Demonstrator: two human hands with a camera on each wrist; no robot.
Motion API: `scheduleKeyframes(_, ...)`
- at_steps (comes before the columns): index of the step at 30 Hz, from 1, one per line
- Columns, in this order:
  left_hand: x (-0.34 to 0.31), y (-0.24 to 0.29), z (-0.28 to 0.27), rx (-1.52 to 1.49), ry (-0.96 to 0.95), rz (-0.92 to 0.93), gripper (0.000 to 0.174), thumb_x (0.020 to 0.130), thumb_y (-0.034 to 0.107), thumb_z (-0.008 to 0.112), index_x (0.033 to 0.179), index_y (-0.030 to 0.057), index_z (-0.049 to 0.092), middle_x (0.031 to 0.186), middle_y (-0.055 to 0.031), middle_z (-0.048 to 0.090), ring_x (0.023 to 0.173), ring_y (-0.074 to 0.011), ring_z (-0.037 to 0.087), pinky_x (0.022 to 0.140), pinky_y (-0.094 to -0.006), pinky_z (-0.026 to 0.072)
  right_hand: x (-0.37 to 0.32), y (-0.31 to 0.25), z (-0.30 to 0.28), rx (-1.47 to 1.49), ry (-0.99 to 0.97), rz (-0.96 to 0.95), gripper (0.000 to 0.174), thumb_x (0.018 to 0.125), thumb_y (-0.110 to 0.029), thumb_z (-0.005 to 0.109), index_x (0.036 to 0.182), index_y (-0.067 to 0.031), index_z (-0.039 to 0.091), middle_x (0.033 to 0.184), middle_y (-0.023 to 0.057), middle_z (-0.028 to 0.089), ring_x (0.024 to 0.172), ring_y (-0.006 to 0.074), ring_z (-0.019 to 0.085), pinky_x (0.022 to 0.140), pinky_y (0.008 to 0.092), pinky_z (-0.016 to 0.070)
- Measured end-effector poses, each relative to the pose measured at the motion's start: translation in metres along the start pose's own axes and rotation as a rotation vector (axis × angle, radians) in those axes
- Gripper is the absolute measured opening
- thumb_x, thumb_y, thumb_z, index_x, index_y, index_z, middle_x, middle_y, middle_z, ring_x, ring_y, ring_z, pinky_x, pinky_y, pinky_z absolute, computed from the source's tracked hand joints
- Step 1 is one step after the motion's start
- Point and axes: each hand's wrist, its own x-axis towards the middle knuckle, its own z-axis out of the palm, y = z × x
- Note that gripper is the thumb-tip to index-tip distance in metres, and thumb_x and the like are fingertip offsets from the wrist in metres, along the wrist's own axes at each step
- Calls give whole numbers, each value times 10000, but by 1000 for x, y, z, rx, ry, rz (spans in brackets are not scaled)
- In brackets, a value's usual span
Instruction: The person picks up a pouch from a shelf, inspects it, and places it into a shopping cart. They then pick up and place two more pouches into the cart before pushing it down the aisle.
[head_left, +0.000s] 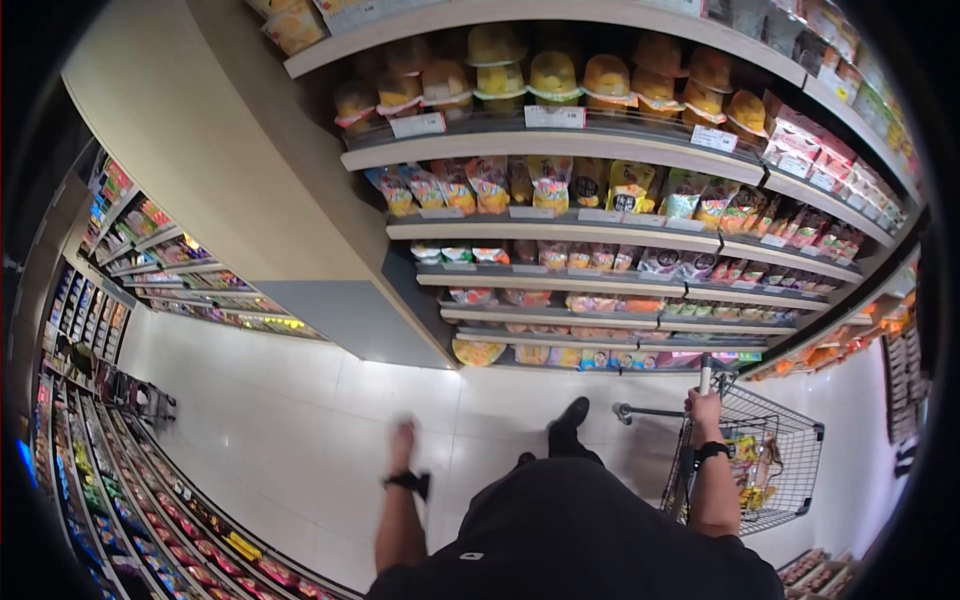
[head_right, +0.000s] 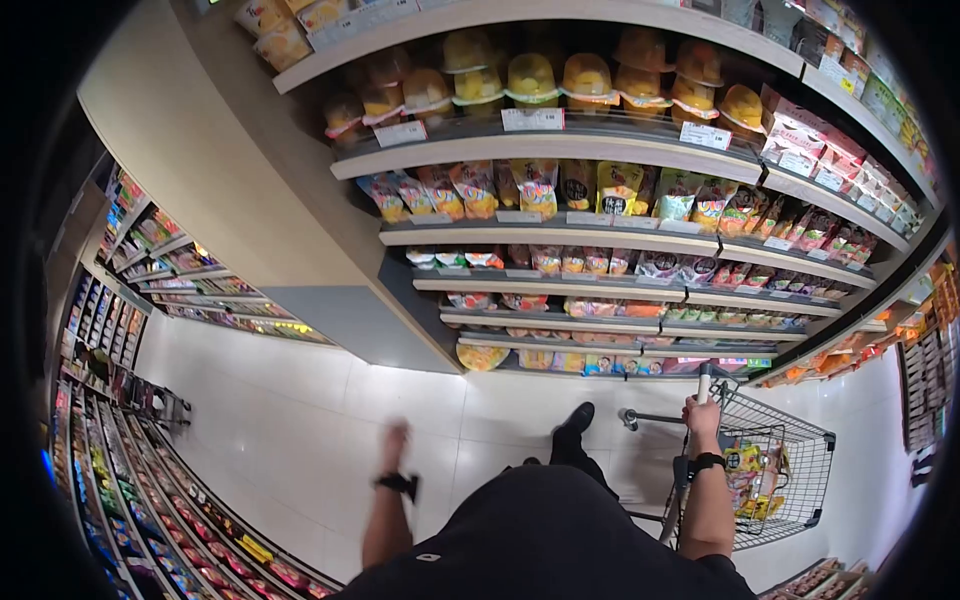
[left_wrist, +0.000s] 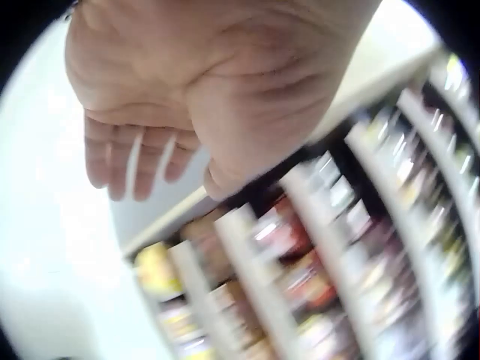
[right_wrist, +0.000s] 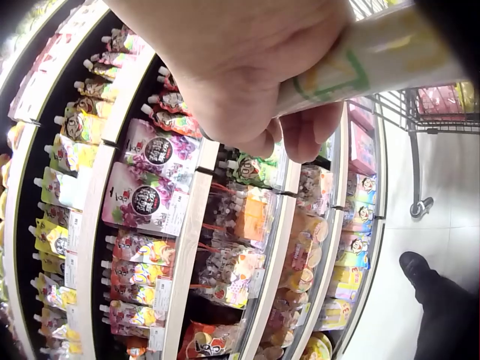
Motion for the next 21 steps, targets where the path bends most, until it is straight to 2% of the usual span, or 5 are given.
scheduleKeyframes(3, -162, -161, -25, 1403, -1113, -469, 429, 963, 345, 413, 1249, 77, 588, 1282, -144, 584, 1223, -266, 525, 1049, -470, 366, 4, 4, -3, -65, -8, -30, 120, 853, -71, 624, 919, 15, 574, 627, 71, 588, 490, 160, 577, 433, 289, 469)
scheduleKeyframes(14, -276, -244, -73, 978, -940, -620, 433, 884, 380, 521, 1150, 64, 650, 1239, -203, 600, 1147, -386, 566, 978, -456, 447, 24, 6, -3, -150, 53, -27, 135, 828, -96, 613, 891, 21, 587, 610, 80, 602, 489, 167, 598, 436, 303, 469)
scheduleKeyframes(15, -222, -273, -24, 951, -936, -635, 434, 876, 383, 532, 1140, 63, 657, 1234, -208, 602, 1140, -398, 570, 970, -454, 455, 38, 18, -3, -143, 65, -52, 117, 828, -94, 611, 887, 1, 575, 607, 72, 589, 470, 160, 576, 410, 296, 447)
scheduleKeyframes(16, -182, -160, -7, 1010, -918, -623, 453, 864, 408, 539, 1153, 81, 660, 1199, -214, 617, 1124, -392, 579, 958, -454, 465, 48, 31, -2, -137, 79, -75, 102, 828, -92, 608, 882, -19, 562, 604, 64, 575, 452, 152, 555, 383, 288, 425)
scheduleKeyframes(21, -67, -157, 25, 829, -557, -412, 423, 875, 429, 583, 1060, 62, 683, 918, -159, 714, 900, -307, 681, 820, -412, 526, 25, 21, 9, -167, 153, -149, 189, 818, -133, 640, 925, -1, 559, 615, 75, 586, 497, 171, 597, 430, 323, 468)
